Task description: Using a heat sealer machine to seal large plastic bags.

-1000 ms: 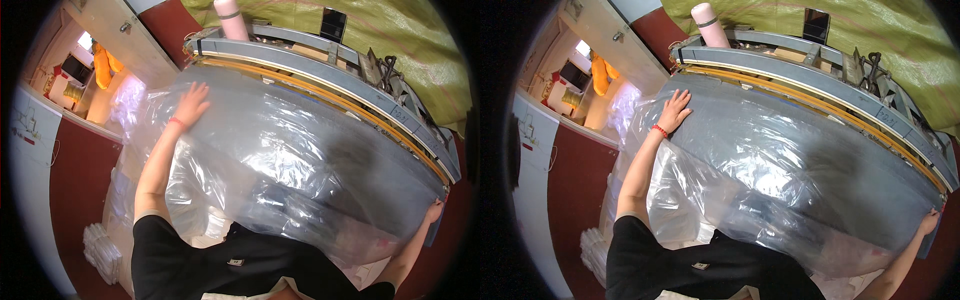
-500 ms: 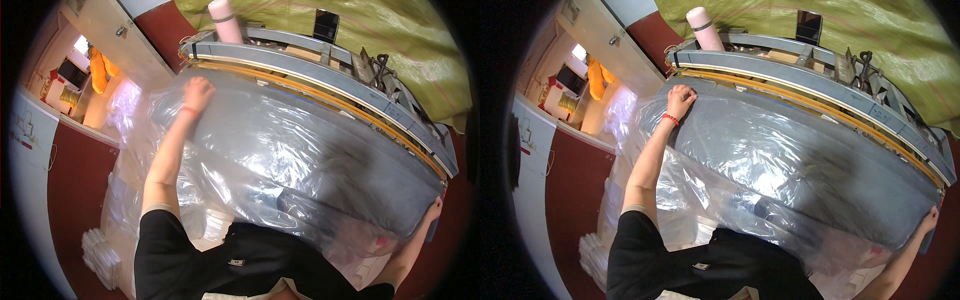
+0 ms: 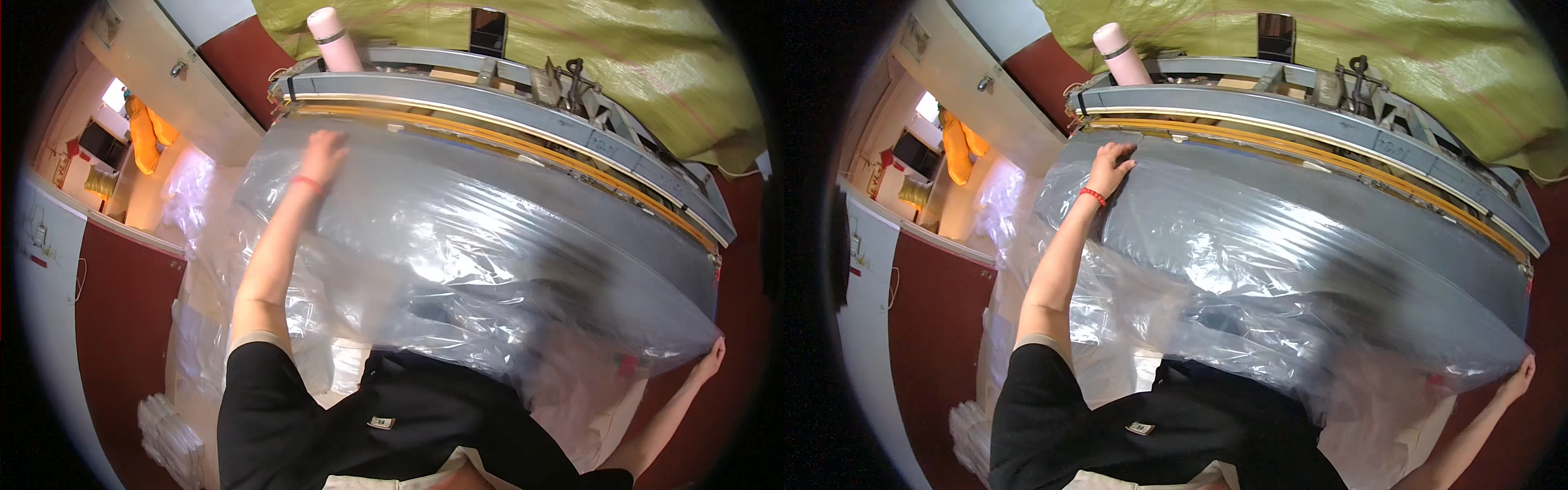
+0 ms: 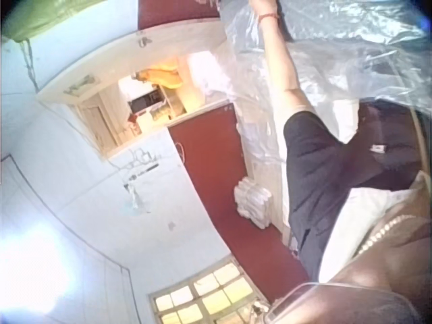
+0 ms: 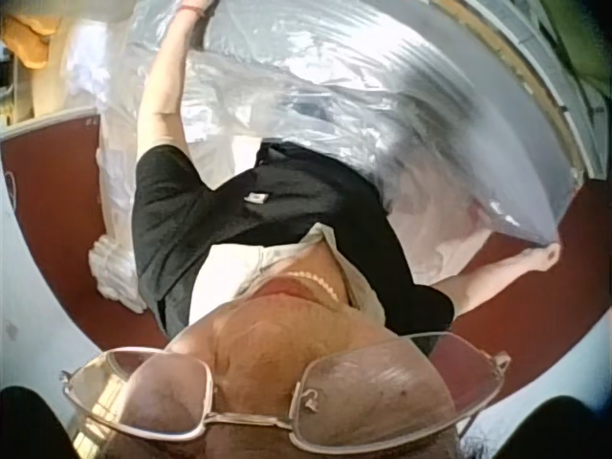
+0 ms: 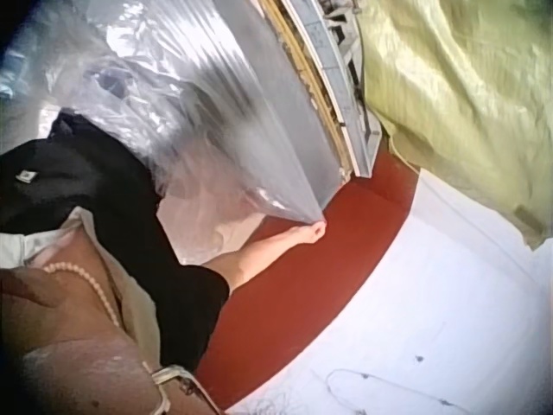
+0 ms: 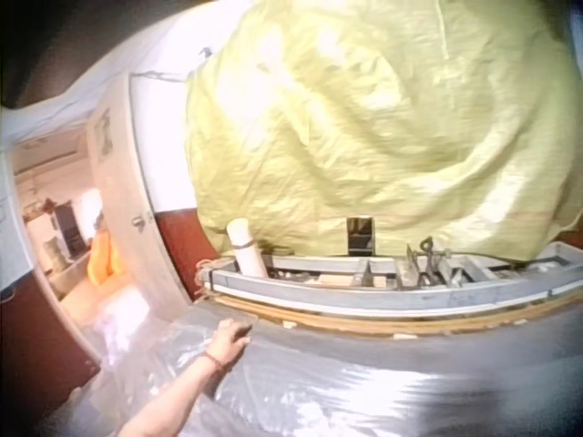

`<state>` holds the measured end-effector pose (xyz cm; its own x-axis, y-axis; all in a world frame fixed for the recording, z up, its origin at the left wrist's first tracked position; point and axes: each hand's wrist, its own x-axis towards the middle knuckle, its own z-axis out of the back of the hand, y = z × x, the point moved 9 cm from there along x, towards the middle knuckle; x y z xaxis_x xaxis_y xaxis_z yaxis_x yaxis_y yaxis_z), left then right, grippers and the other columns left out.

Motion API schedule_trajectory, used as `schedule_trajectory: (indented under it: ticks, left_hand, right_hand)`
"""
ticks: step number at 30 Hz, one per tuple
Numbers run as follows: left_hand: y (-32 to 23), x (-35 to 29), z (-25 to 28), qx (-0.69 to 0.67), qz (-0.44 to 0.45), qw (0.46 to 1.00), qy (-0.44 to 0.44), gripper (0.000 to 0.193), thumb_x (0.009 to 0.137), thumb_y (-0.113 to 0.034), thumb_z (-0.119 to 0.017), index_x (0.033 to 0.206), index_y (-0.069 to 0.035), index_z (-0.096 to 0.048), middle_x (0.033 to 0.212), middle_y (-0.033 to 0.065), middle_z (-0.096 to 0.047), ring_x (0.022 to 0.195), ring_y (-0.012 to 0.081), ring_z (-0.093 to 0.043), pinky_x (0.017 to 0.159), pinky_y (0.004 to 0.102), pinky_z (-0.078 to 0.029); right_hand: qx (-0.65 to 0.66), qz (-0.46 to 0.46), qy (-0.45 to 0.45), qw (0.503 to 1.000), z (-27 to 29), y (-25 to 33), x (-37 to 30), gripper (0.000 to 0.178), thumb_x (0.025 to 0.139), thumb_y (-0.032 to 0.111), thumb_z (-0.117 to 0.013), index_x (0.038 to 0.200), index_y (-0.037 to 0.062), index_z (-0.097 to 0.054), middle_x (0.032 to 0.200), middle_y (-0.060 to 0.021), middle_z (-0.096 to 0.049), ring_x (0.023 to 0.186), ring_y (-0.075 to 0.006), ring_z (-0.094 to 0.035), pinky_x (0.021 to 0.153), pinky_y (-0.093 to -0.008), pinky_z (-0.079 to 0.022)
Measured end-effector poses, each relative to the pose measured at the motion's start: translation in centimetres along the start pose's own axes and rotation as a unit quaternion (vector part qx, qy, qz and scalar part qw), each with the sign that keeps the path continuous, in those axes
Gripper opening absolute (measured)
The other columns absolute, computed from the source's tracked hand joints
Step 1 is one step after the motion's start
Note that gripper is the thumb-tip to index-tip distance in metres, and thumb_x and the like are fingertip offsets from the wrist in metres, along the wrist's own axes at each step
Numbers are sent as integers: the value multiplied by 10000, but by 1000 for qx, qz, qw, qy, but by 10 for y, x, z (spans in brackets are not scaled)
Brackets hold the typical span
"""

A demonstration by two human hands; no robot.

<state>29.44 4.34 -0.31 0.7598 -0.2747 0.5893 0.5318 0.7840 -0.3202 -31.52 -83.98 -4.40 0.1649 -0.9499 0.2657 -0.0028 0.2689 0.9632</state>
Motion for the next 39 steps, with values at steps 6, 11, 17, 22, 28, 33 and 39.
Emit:
schedule_trajectory:
  ticks: [6, 11, 17, 22, 28, 33, 39]
  left_hand:
    - [1, 22, -3, 19, 36, 996, 79, 179, 740, -235, -549, 765, -63, -589, 861, 124, -581, 825, 268, -546, 731, 365, -434]
    - [15, 24, 34, -276, 252, 916, -144, 203, 842, -208, -413, 776, -40, -506, 670, 20, -464, 607, 105, -444, 550, 239, -381]
    - [126, 25, -25, -214, 256, 932, -142, 165, 821, -171, -477, 677, -96, -446, 575, -49, -399, 502, 39, -348, 441, 186, -277]
    - [153, 43, -42, -315, 240, 906, -147, 170, 804, -131, -526, 655, -106, -448, 591, -69, -397, 505, 24, -334, 449, 169, -258]
    - [159, 49, -58, -381, 236, 884, -131, 128, 784, -101, -566, 695, -104, -474, 619, -59, -419, 553, 36, -348, 494, 169, -270]
    - [168, 45, -45, -397, 273, 870, -106, 63, 800, -120, -533, 781, -77, -491, 689, -21, -472, 595, 61, -421, 544, 187, -354]
    - [146, 47, -53, -410, 311, 856, -45, 116, 816, -166, -480, 847, -55, -498, 730, 11, -507, 618, 98, -484, 536, 222, -409]
  right_hand:
    - [-26, 21, 7, 999, -13, -17, 45, 281, 815, 195, -564, 1022, 6, -569, 996, -72, -584, 906, -153, -535, 815, -275, -414]
    - [-379, 180, -43, 907, -150, 104, -13, 321, 806, 303, -449, 837, 53, -649, 800, -103, -632, 731, -212, -582, 652, -321, -434]
    - [-55, 138, -37, 988, -218, -12, 38, 83, 796, 108, -537, 768, 32, -554, 651, -40, -546, 618, -115, -522, 562, -252, -415]
    - [-27, 82, -47, 995, -243, 4, 29, 110, 767, 117, -590, 774, 15, -549, 621, -24, -543, 552, -81, -495, 527, -218, -393]
    - [-14, 70, -79, 994, -227, 1, 36, 164, 737, 109, -618, 783, 20, -488, 575, -31, -525, 502, -91, -489, 478, -220, -390]
    - [0, -4, -56, 998, -237, 28, 25, 125, 801, 146, -481, 829, 26, -456, 596, -69, -549, 427, -116, -480, 384, -240, -363]
    - [25, -21, -26, 999, -229, 30, 32, 216, 830, 240, -428, 816, 29, -473, 600, -82, -559, 412, -127, -485, 375, -228, -359]
